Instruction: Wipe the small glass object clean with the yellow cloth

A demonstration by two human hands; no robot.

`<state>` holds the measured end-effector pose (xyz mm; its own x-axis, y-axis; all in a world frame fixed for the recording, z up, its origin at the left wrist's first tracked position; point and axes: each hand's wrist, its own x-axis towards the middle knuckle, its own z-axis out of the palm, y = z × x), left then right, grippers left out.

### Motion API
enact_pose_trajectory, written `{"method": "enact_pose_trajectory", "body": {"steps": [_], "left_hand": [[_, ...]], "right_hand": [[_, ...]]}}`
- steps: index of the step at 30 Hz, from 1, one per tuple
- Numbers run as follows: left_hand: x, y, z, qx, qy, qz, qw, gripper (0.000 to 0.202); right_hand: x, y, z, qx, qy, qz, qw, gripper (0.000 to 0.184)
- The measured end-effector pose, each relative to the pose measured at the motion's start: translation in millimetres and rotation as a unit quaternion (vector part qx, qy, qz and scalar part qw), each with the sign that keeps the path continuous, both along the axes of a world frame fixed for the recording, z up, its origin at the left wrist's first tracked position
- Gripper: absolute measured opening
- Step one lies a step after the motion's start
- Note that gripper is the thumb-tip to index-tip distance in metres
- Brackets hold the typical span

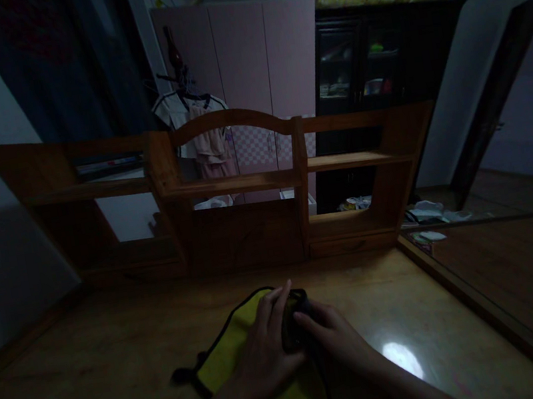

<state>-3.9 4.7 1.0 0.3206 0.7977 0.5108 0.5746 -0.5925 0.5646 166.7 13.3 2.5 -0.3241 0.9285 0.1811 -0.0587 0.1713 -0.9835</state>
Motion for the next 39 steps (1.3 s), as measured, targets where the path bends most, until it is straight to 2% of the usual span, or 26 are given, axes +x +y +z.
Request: {"method": "enact_pose_trajectory", "body": {"steps": [22, 33, 39], "left_hand": [[1.3, -0.7, 1.3, 0.0, -0.004, 0.007, 1.0, 0.101], [-0.1, -0.1, 0.1, -0.001, 0.003, -0.004, 1.0, 0.101], [-1.6, 1.2, -2.3, 0.023, 0.02, -0.024, 0.999, 0.103]], "right_hand": [[-1.1, -3.5, 7.1, -0.008, 0.0, -0.009, 1.0, 0.039], [-0.3, -4.0, 8.1, 0.004, 0.001, -0.008, 1.0, 0.039], [-1.0, -2.2, 5.6, 0.012, -0.006, 0.001, 1.0, 0.035]]}}
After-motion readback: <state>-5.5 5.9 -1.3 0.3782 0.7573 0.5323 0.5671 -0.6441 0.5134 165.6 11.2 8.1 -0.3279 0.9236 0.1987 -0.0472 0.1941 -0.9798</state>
